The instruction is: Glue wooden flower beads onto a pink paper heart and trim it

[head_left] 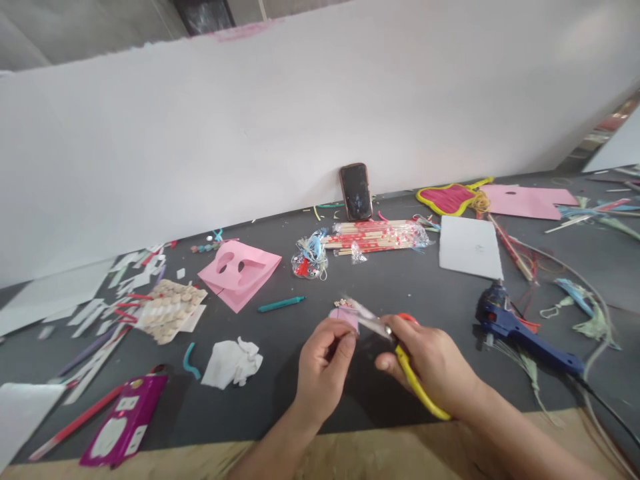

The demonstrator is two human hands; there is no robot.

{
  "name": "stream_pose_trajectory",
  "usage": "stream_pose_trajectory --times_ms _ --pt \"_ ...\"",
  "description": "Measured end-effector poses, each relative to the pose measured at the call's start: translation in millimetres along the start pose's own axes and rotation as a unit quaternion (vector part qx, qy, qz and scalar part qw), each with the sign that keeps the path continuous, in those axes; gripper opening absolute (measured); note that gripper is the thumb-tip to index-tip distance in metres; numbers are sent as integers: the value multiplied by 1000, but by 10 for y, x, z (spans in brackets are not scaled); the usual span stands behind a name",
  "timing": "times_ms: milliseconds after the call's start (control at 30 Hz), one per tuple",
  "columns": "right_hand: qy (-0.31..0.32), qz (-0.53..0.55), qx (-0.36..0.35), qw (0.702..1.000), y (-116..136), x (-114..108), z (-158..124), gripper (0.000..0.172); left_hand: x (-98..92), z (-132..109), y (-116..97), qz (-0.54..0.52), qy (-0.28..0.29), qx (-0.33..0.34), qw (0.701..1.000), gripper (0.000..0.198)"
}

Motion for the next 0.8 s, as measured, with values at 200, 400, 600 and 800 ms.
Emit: stream_pose_trajectory --times_ms 200,400,600,800 --pt "-150 233 181 944 -550 -479 82 32 -10 58 -19 35 0 28 999 12" --pt "-168 498 219 822 -728 -792 -140 33 -43 54 -34 131 8 70 989 8" --pt "20 619 208 757 -652 -312 -804 32 252 37 -167 172 110 70 977 11" --pt "17 693 248 677 -712 154 -1151 35 1022 449 -267 264 247 100 927 17"
Point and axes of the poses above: each hand's wrist, its own z-axis towards the middle knuckle, its own x-axis out of the palm, y = z × x, the point moved 7 cm from there along z, towards the middle knuckle, and after that the axes turned 15 degrees about x, right-handed, at the moved point
